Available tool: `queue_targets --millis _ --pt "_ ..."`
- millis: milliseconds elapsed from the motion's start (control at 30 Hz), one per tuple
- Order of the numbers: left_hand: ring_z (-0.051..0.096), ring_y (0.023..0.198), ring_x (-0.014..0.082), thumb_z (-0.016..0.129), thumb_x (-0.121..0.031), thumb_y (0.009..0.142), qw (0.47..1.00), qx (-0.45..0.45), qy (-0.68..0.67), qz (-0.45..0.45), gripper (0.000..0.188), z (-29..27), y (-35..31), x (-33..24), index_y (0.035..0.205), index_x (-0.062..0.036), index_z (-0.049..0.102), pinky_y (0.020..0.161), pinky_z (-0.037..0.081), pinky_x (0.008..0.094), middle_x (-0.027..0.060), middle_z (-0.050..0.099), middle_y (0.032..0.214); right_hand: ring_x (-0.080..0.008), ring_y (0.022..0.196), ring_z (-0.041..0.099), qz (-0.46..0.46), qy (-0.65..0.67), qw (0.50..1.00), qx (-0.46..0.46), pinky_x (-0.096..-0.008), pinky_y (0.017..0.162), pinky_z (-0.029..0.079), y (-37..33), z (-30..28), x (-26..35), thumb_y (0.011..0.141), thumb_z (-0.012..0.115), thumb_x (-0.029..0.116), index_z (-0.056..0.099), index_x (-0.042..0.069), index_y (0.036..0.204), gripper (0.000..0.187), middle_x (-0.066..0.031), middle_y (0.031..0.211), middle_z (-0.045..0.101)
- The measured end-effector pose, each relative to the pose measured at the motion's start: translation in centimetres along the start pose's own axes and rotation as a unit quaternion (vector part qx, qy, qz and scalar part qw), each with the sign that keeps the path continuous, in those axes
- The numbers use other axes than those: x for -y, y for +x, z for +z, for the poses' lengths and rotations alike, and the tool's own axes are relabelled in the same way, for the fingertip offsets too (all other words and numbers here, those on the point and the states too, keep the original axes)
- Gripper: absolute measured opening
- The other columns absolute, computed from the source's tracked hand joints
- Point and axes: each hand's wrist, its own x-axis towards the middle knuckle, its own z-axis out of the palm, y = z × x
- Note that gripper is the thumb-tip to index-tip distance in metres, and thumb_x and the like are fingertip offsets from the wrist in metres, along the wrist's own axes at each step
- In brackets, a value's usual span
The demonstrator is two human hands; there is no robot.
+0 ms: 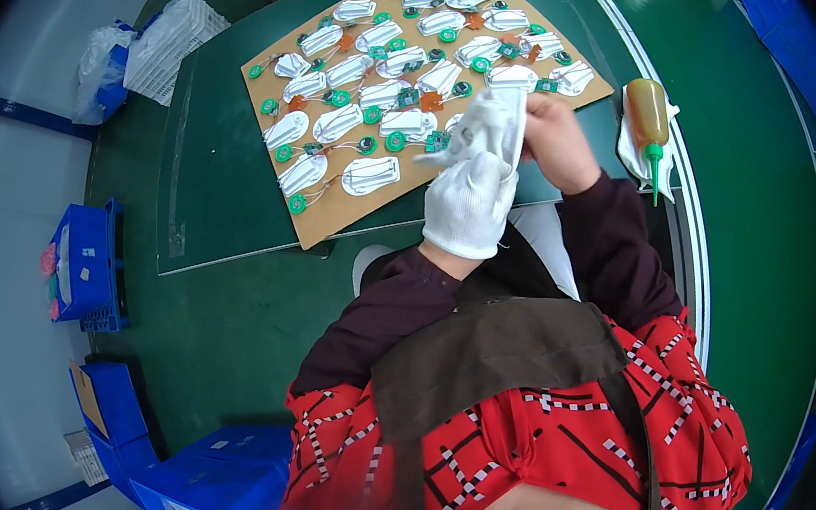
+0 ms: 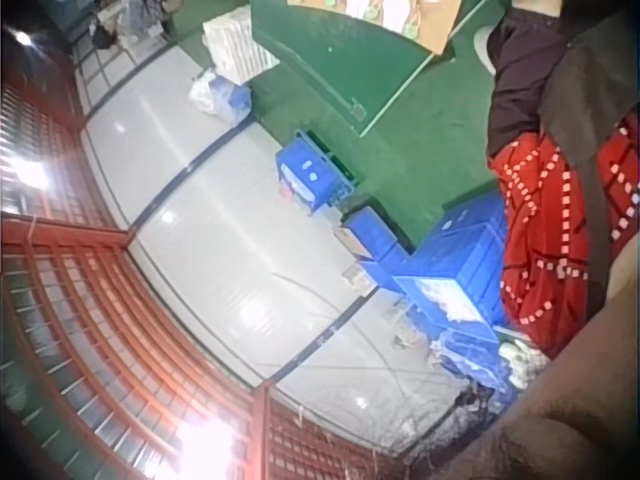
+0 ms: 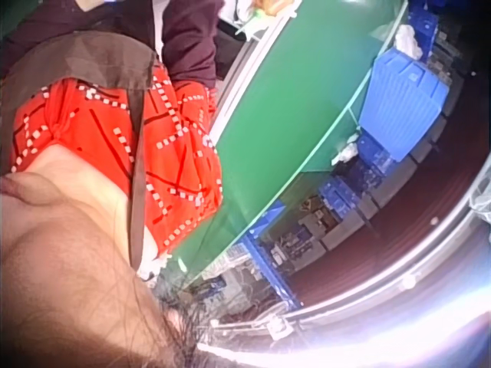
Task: Applying adhesive or liquid to small plastic components using a squeeze bottle on a cardboard tray.
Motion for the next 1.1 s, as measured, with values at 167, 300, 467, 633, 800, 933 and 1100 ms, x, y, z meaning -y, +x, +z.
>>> queue_targets --millis 167,300,467,633,800,933,1100 --pt "0.059 0.061 0.0321 0.074 -0.010 0.073 1.000 -0.004 0.028 -0.007 0.021 0.0 0.3 0.1 0.082 -0.0099 0.054 0.056 0.046 0.0408 0.0097 0.057 0.066 -0.0207 0.108 0.058 -0.011 0.512 0.852 0.110 -0.0321 0.090 0.048 -0.2 0.2 -0.3 0.092 0.049 0.011 0.049 -0.002 0.124 0.034 -0.0133 0.121 0.057" --pt "0.059 0.060 0.0300 0.073 -0.006 0.073 0.999 -0.052 -0.014 0.005 0.021 -1.1 1.3 -0.5 0.081 -0.0091 0.054 0.056 0.046 0.0393 0.0087 0.057 0.067 -0.0240 0.117 0.053 -0.069 0.560 0.810 0.164 -0.0380 0.100 0.042 -1.0 1.4 -0.2 0.092 0.043 0.006 0.045 -0.002 0.128 0.037 -0.0151 0.127 0.053" --pt "0.059 0.070 0.0296 0.071 -0.001 0.072 0.993 -0.046 -0.069 0.080 0.020 -1.3 1.4 -1.4 0.085 -0.0066 0.057 0.061 0.047 0.0378 0.0102 0.057 0.079 -0.0165 0.106 0.059 -0.089 0.293 0.949 0.070 -0.0306 0.088 0.049 -2.0 3.4 -0.6 0.090 0.057 0.010 0.050 0.003 0.126 0.037 -0.0082 0.118 0.059" --pt "0.060 0.074 0.0312 0.069 -0.003 0.073 0.995 0.010 -0.066 0.073 0.017 -0.5 0.5 -1.4 0.085 -0.0055 0.058 0.064 0.049 0.0381 0.0112 0.057 0.081 -0.0160 0.098 0.062 -0.153 0.226 0.961 0.039 -0.0305 0.085 0.051 -0.9 2.5 -1.9 0.093 0.056 0.018 0.047 0.004 0.127 0.037 -0.0074 0.113 0.060" --pt "0.060 0.073 0.0303 0.069 -0.004 0.073 0.996 0.004 -0.070 0.054 0.015 0.2 0.3 -1.3 0.084 -0.0063 0.058 0.063 0.048 0.0380 0.0102 0.058 0.080 -0.0230 0.104 0.061 -0.028 0.312 0.944 0.099 -0.0351 0.089 0.050 0.8 1.7 -3.2 0.099 0.042 0.038 0.047 0.005 0.125 0.042 -0.0121 0.119 0.058" --pt "0.060 0.073 0.0297 0.069 -0.004 0.073 0.997 0.019 -0.068 0.036 0.015 0.3 0.4 -1.5 0.084 -0.0065 0.058 0.063 0.048 0.0379 0.0096 0.058 0.080 -0.0281 0.115 0.054 -0.044 0.344 0.925 0.157 -0.0416 0.098 0.044 0.5 1.4 -3.2 0.099 0.036 0.045 0.046 0.007 0.127 0.048 -0.0163 0.128 0.052" --pt "0.061 0.073 0.0291 0.069 -0.005 0.074 0.997 0.021 -0.069 0.035 0.014 0.3 0.8 -1.7 0.084 -0.0064 0.059 0.063 0.048 0.0379 0.0094 0.059 0.079 -0.0296 0.118 0.050 0.028 0.528 0.830 0.177 -0.0434 0.101 0.040 0.2 2.0 -2.1 0.099 0.033 0.048 0.047 0.008 0.125 0.050 -0.0166 0.129 0.050"
